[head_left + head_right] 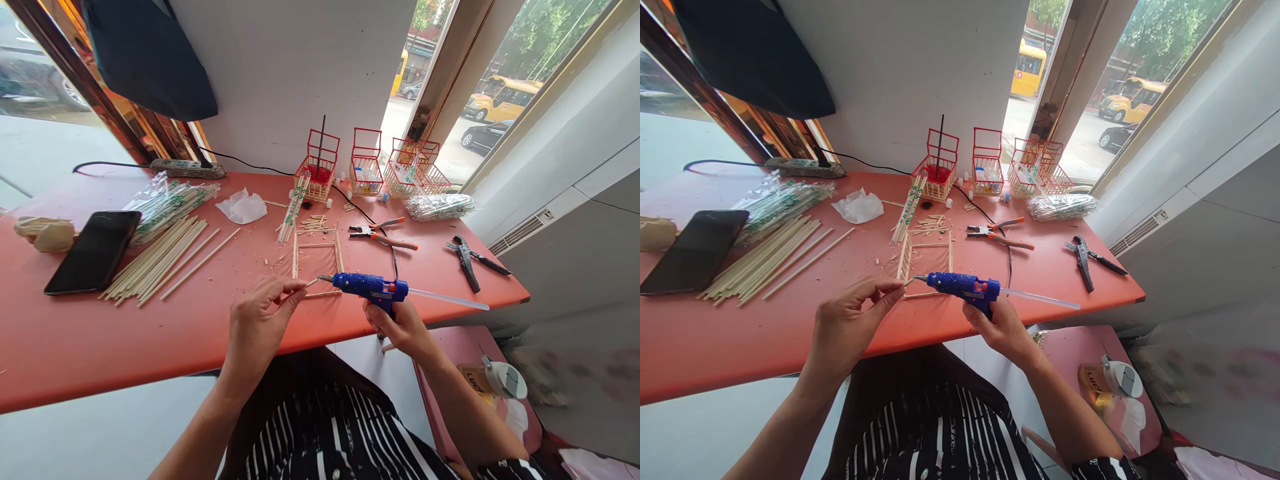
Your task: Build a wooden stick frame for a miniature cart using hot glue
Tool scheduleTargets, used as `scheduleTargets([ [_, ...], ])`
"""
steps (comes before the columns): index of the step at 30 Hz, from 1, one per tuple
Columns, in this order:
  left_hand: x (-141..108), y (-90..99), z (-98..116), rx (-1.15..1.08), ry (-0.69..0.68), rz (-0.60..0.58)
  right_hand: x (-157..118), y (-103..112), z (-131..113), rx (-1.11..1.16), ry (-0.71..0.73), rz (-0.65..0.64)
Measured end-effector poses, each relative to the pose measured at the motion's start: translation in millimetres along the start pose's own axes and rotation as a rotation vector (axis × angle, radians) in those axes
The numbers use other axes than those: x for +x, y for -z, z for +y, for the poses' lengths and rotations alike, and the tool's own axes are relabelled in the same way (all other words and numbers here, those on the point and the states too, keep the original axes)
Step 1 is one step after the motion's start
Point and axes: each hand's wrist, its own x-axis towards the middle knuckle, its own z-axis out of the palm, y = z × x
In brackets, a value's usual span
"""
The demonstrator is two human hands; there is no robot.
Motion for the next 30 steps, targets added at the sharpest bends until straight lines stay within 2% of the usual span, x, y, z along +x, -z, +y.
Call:
scheduleTargets([
  [12,-1.6,-1.1,-5.6,-0.080,0.089,-0.020,-2.7,-0.1,-3.9,0.044,0.034,-0.018],
  [30,-3.1,-0.2,-1.9,-0.057,0.046,-0.038,-3.7,0.9,-5.9,-0.026,0.017,-0.009],
])
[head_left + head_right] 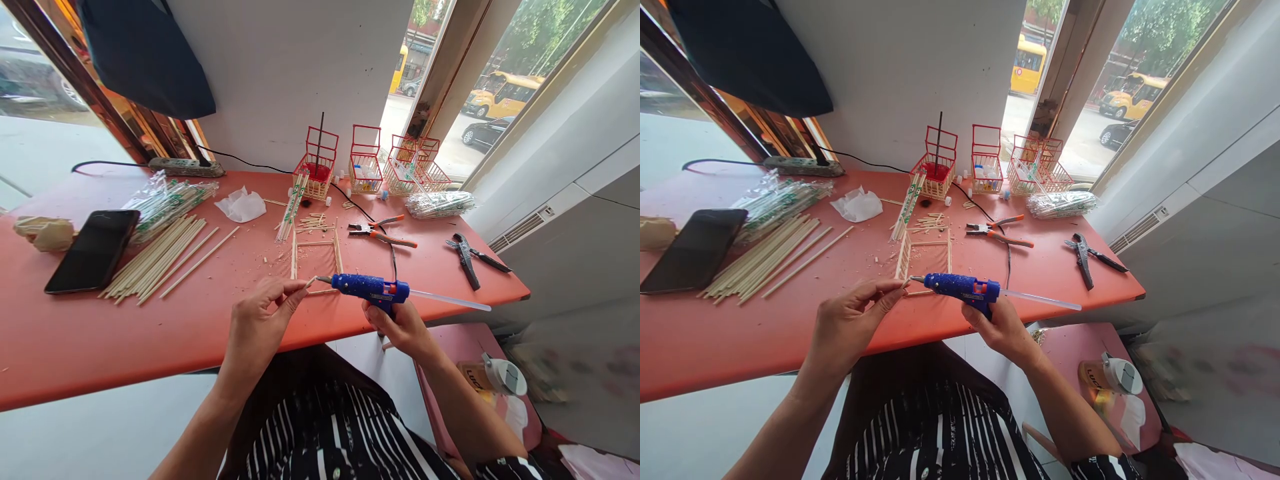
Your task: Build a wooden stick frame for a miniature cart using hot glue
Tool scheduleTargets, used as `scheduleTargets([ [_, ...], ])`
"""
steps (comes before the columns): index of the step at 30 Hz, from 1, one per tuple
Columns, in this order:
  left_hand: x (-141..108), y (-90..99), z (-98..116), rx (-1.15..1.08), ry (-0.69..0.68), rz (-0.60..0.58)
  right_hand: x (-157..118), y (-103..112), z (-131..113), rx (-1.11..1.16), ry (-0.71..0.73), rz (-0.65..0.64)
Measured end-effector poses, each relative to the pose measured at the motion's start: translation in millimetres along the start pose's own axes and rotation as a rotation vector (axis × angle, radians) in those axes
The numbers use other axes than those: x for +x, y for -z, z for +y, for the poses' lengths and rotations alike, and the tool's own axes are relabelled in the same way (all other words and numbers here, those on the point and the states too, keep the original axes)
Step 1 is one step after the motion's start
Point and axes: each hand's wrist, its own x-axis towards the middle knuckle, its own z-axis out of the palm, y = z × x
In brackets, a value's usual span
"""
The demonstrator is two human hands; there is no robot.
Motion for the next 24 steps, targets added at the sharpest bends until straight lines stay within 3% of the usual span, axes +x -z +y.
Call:
scheduleTargets([
  [24,-1.5,-0.9,2.0,-0.080,0.105,-0.018,0.1,-1.5,1.7,-0.022,0.016,0.037],
])
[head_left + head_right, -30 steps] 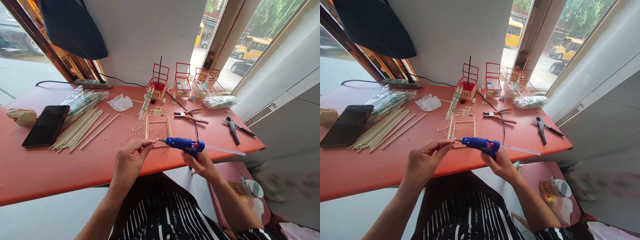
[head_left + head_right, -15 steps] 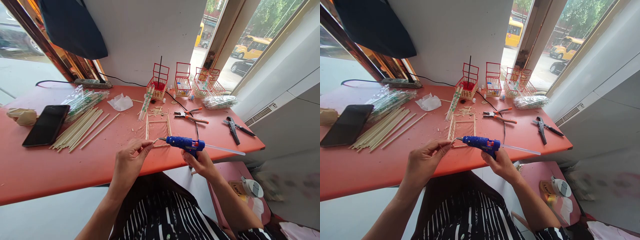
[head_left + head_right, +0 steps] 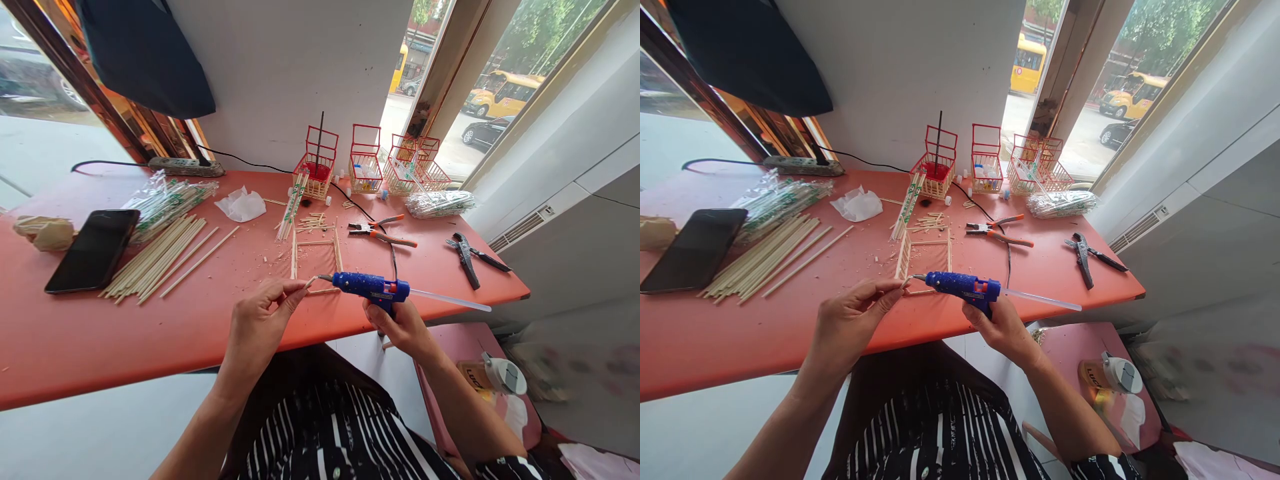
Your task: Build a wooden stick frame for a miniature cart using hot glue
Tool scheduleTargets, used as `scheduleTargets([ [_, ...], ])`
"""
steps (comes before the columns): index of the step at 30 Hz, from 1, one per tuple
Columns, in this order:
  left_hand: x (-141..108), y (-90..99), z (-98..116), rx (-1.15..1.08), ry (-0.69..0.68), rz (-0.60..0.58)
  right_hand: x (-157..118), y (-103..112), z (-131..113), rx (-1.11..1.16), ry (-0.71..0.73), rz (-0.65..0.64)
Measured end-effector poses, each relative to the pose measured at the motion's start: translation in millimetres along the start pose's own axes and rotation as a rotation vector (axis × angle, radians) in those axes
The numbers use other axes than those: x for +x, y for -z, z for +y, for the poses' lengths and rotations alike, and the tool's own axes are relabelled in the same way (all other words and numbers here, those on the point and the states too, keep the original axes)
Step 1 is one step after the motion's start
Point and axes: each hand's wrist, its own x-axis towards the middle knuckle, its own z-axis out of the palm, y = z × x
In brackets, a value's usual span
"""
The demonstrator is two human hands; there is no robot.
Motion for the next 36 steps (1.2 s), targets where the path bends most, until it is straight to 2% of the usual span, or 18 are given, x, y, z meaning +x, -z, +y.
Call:
scheduleTargets([
  [10,-1.4,-2.8,-4.6,-0.080,0.051,-0.009,0.1,-0.7,-4.1,-0.093,0.016,0.029],
  [17,-1.9,-3.8,1.8,-0.068,0.109,0.026,-1.8,-0.6,-6.5,-0.128,-0.025,0.019],
  [26,-5.0,-3.3,3.9,0.001,0.069,0.055,-2.0,-0.1,0.4,-0.024,0.003,0.030],
  [36,-7.7,-3.6,2.1,0.024,0.002,0.100,-1.5,-0.2,-0.9,-0.054,-0.013,0.024],
])
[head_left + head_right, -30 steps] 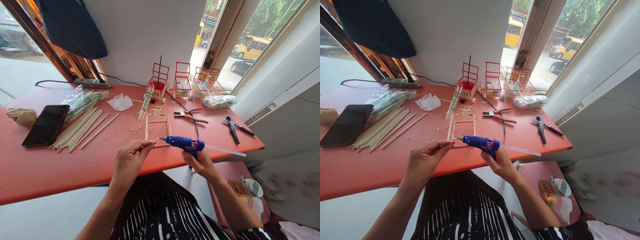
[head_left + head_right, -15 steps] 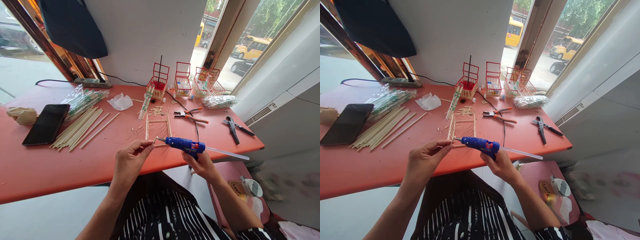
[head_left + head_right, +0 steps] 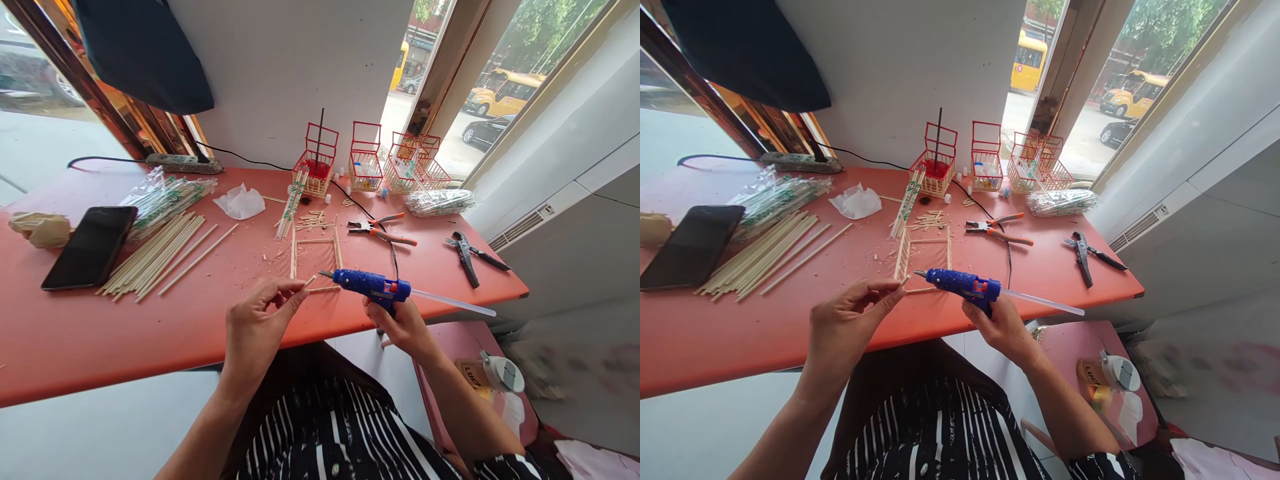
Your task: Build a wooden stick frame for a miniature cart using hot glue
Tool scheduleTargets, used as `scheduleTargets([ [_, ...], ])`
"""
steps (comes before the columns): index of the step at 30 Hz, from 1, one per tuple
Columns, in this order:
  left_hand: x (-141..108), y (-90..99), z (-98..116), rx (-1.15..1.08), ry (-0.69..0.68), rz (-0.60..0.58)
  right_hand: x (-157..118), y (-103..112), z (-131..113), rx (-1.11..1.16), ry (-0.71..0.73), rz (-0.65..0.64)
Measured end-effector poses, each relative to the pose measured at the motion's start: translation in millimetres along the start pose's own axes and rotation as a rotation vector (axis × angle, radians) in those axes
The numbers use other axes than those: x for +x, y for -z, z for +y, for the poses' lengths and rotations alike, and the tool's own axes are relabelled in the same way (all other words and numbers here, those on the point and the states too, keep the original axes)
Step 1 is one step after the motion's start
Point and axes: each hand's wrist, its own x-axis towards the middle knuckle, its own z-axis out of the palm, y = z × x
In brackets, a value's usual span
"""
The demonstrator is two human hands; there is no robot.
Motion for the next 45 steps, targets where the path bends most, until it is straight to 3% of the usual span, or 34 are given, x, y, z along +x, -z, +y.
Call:
scheduleTargets([
  [33,-3.5,-2.4,0.9,-0.012,-0.021,0.025,-2.9,0.2,1.6,0.026,0.014,-0.010],
  [45,-3.0,-4.3,2.6,-0.044,0.050,0.038,-4.7,-1.0,3.9,0.052,-0.009,-0.024],
])
